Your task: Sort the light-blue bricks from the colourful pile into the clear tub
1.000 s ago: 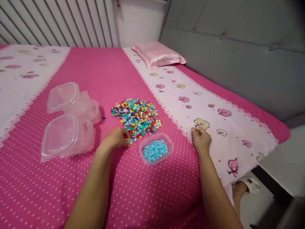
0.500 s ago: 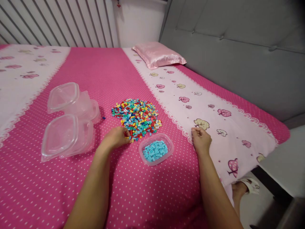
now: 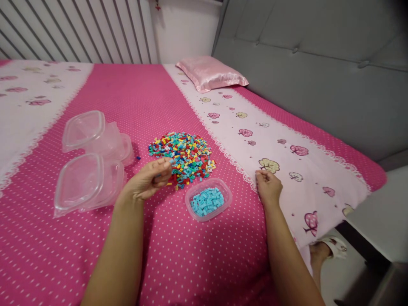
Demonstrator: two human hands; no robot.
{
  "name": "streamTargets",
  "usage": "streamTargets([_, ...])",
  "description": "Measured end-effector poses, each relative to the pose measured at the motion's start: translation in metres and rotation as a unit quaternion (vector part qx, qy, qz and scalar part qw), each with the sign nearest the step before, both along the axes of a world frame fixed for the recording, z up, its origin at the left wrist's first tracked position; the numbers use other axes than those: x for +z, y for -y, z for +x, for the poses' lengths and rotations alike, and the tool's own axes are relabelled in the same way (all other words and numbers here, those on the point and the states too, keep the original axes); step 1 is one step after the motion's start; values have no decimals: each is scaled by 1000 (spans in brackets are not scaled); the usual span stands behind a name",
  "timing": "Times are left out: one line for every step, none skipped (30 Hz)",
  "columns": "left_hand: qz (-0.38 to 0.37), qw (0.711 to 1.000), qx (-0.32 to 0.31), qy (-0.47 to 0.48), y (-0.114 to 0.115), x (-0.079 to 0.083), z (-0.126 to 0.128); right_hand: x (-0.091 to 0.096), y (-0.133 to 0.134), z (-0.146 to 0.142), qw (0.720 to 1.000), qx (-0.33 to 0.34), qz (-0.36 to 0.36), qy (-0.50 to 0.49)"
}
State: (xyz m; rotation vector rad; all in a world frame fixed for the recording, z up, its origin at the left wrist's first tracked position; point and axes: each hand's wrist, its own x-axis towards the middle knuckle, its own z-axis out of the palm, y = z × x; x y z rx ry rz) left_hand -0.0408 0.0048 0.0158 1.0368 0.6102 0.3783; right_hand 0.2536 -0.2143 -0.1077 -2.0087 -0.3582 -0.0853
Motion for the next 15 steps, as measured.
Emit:
streamTargets([-52, 998, 19, 26, 0, 2, 0, 0, 0, 0, 1000, -1, -1, -1])
streamTargets([-96, 994, 36, 45, 0, 4, 0, 0, 0, 0, 1000, -1, -2, -1])
streamTargets([-132, 988, 52, 56, 0, 7, 0, 0, 0, 0, 1000, -2, -3, 0])
streamTargets([-159, 983, 67, 60, 0, 9, 0, 1, 0, 0, 1000, -3, -3, 1])
streamTargets([-176, 979, 80, 59, 0, 11, 0, 1, 0, 0, 1000, -3, -4, 2])
streamTargets([-185, 977, 91, 54, 1, 12, 1, 1, 0, 0, 1000, -3, -4, 3])
streamTargets([-186, 976, 102, 49, 2, 14, 1, 1, 0, 0, 1000, -3, -5, 3])
streamTargets([-182, 976, 112, 45, 3, 15, 1, 1, 0, 0, 1000, -3, -5, 3])
streamTargets([-175, 976, 120, 43, 3, 15, 2, 1, 0, -1, 1000, -3, -5, 4])
streamTargets([-167, 977, 126, 42, 3, 15, 2, 1, 0, -1, 1000, -3, -4, 4])
streamTargets([-161, 978, 129, 42, 2, 14, 2, 2, 0, -1, 1000, -2, -3, 4])
streamTargets([-154, 978, 132, 42, 2, 13, 2, 2, 0, -1, 1000, -2, -1, 4])
streamTargets([-146, 980, 131, 40, 0, 12, 2, 2, 0, -1, 1000, -3, 0, 3])
streamTargets([-134, 982, 127, 33, -1, 10, 2, 2, 0, -2, 1000, -3, 1, 1])
streamTargets([-113, 986, 121, 20, -2, 7, 2, 3, 0, -2, 1000, -4, 2, -2])
